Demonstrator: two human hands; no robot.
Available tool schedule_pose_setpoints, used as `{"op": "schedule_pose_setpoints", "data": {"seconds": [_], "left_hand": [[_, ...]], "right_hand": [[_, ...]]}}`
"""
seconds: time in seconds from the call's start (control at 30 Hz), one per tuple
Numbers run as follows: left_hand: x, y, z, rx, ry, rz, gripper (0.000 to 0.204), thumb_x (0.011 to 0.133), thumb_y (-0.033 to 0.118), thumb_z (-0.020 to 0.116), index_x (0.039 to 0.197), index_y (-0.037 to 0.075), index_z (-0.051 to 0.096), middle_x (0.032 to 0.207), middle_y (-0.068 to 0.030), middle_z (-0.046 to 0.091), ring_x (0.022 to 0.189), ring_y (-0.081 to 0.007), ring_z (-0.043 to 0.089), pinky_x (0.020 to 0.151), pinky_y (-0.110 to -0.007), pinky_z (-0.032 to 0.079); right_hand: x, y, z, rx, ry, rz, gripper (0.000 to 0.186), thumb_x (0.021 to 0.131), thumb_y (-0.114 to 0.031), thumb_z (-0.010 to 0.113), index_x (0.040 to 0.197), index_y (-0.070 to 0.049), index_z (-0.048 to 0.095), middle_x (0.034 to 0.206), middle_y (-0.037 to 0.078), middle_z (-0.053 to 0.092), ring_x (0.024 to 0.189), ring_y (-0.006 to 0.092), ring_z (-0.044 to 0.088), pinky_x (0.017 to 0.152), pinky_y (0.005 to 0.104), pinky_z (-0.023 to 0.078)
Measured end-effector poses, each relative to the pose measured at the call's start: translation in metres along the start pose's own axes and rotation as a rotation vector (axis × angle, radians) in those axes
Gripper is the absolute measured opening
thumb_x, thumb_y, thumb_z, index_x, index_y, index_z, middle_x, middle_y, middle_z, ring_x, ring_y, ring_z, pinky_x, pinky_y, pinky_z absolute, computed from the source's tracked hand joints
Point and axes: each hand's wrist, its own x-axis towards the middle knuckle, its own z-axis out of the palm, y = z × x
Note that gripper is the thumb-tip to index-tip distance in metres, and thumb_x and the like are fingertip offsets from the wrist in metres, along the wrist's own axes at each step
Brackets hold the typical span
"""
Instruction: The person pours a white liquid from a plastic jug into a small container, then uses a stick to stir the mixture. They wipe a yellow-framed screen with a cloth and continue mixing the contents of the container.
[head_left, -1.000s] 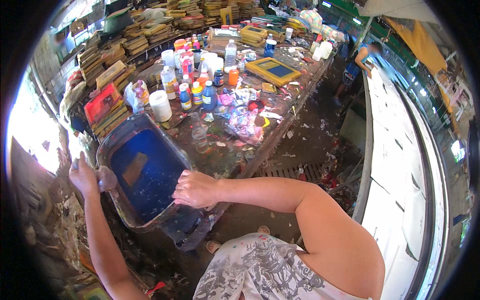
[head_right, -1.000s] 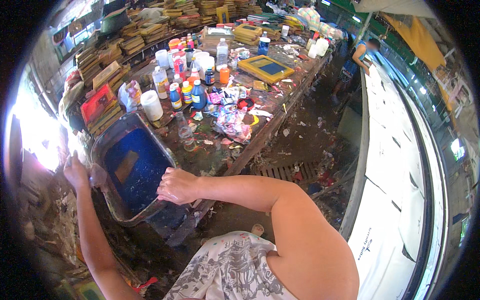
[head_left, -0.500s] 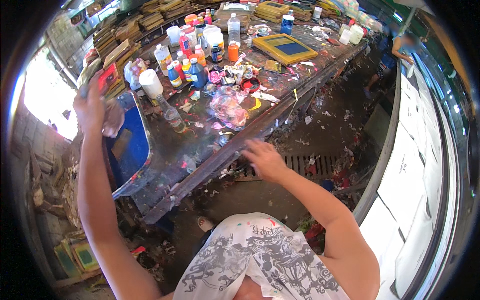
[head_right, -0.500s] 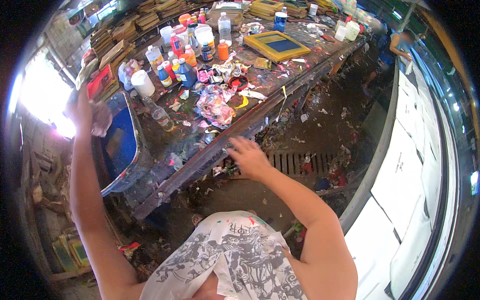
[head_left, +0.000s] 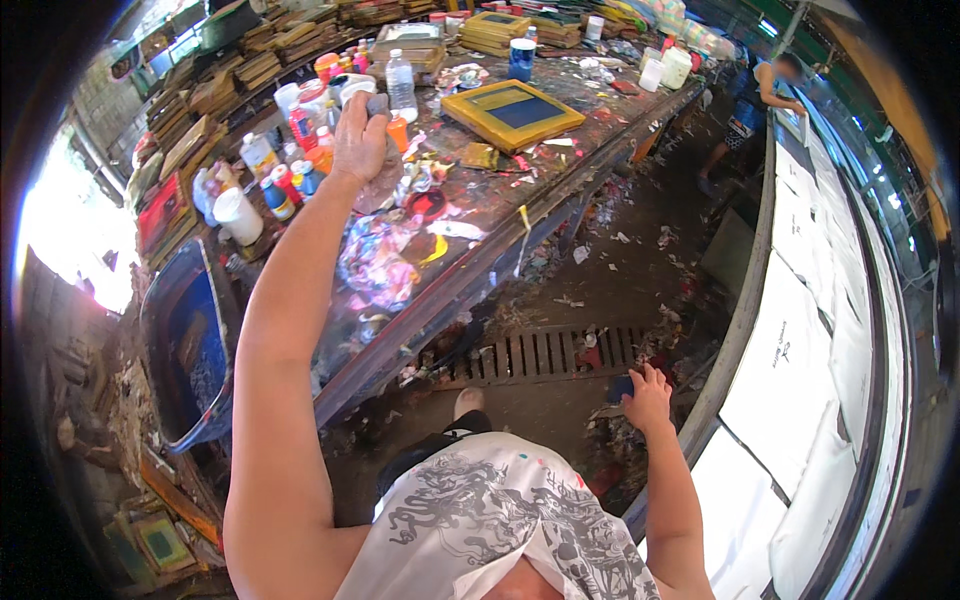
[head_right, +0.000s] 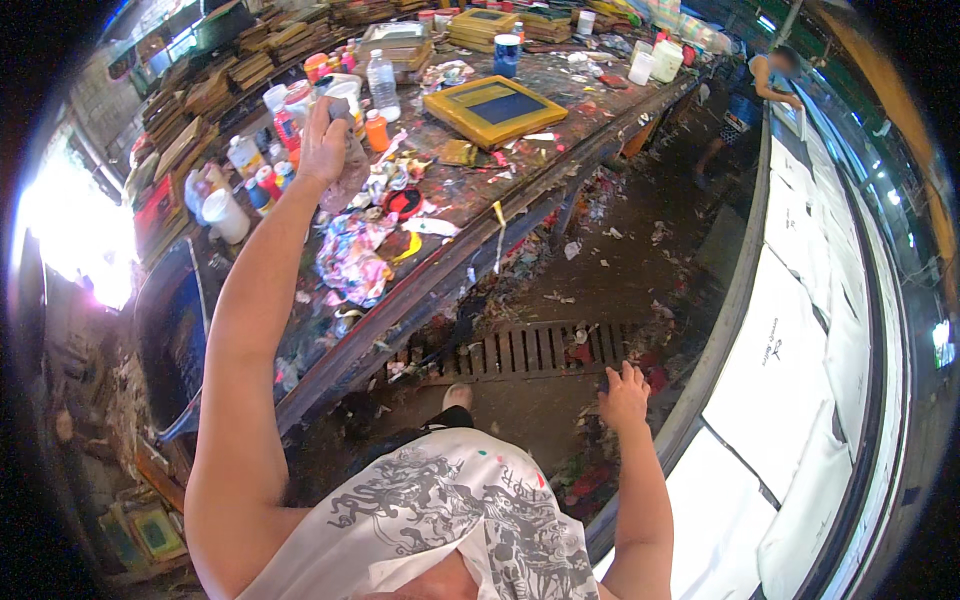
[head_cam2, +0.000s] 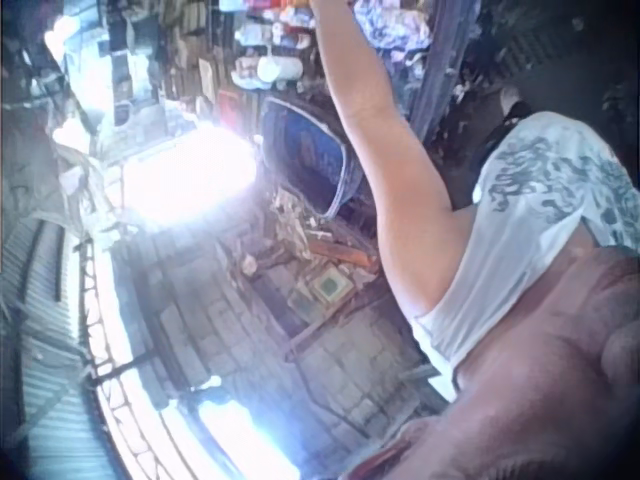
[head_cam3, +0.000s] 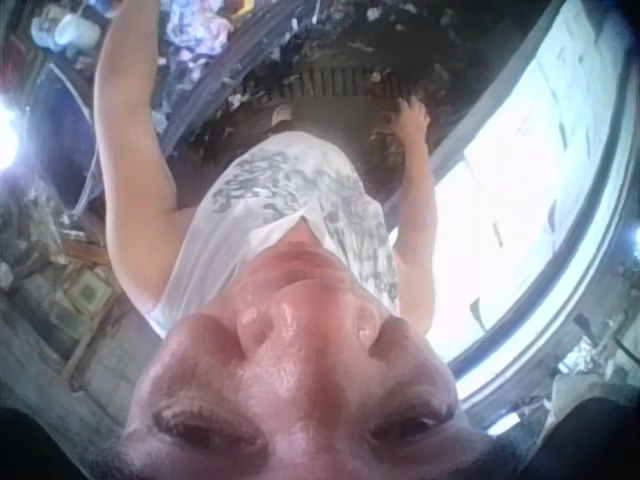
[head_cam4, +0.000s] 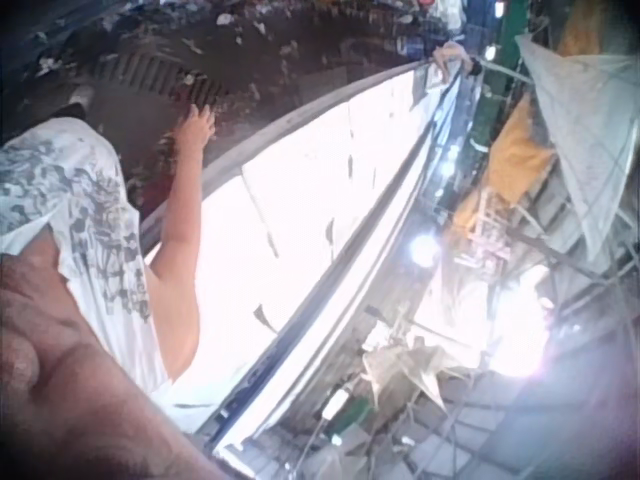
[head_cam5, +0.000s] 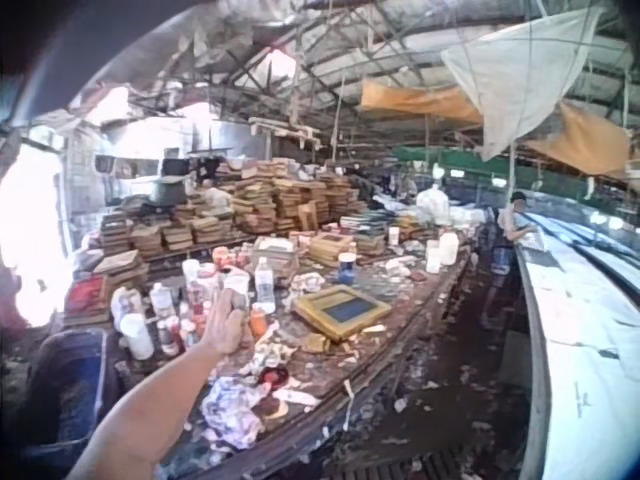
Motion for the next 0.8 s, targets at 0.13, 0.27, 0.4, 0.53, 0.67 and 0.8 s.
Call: {"op": "schedule_pose_setpoints", "data": {"seconds": [0.13,0.27,0.4,0.53,0.67,0.8], "left_hand": [[0.015,-0.022,0.091,0.065,0.002,0.081,0.033,0.096,0.014,0.061,0.127,0.001,0.063,0.124,-0.0297,0.066,0.119,-0.0524,0.063,0.105,-0.06,0.05],[0.034,-0.038,0.156,0.193,-0.116,0.254,0.03,0.091,0.005,0.065,0.121,0.003,0.064,0.12,-0.0245,0.063,0.118,-0.0481,0.062,0.103,-0.058,0.051],[0.043,-0.074,0.206,0.36,-0.334,0.383,0.031,0.086,0.006,0.071,0.116,0.006,0.068,0.125,-0.0189,0.064,0.125,-0.0422,0.062,0.108,-0.057,0.049],[0.026,-0.097,0.24,0.45,-0.786,0.224,0.03,0.086,0.021,0.078,0.114,0.008,0.078,0.12,-0.0165,0.075,0.123,-0.0363,0.069,0.122,-0.06,0.041],[0.03,-0.103,0.264,0.343,-0.723,-0.075,0.037,0.088,0.038,0.081,0.11,0.009,0.085,0.106,-0.012,0.084,0.114,-0.0311,0.076,0.13,-0.061,0.034],[0.058,-0.097,0.299,0.371,-0.422,-0.083,0.02,0.094,0.026,0.079,0.105,0.01,0.085,0.105,-0.0089,0.084,0.113,-0.0318,0.076,0.125,-0.056,0.041]], "right_hand": [[0.022,0.041,-0.006,-0.027,-0.066,0.101,0.073,0.093,-0.028,0.088,0.161,-0.014,0.064,0.176,0.022,0.047,0.162,0.0469,0.043,0.126,0.0627,0.041],[0.072,0.085,-0.021,-0.029,-0.06,0.161,0.071,0.094,-0.03,0.088,0.16,-0.016,0.065,0.176,0.021,0.047,0.161,0.0465,0.043,0.127,0.0628,0.041],[0.131,0.125,-0.05,-0.084,-0.135,0.238,0.071,0.094,-0.03,0.089,0.159,-0.016,0.066,0.175,0.019,0.048,0.161,0.0456,0.043,0.127,0.0623,0.041],[0.184,0.172,-0.066,-0.104,-0.148,0.272,0.07,0.094,-0.029,0.089,0.158,-0.017,0.066,0.175,0.019,0.048,0.161,0.0456,0.044,0.128,0.0621,0.041],[0.241,0.201,-0.082,-0.052,-0.142,0.309,0.072,0.094,-0.027,0.089,0.16,-0.017,0.064,0.177,0.019,0.046,0.162,0.0456,0.042,0.128,0.0622,0.04],[0.295,0.242,-0.082,-0.035,-0.182,0.331,0.074,0.094,-0.026,0.089,0.162,-0.017,0.062,0.178,0.019,0.045,0.164,0.0441,0.041,0.128,0.0624,0.041]]}}
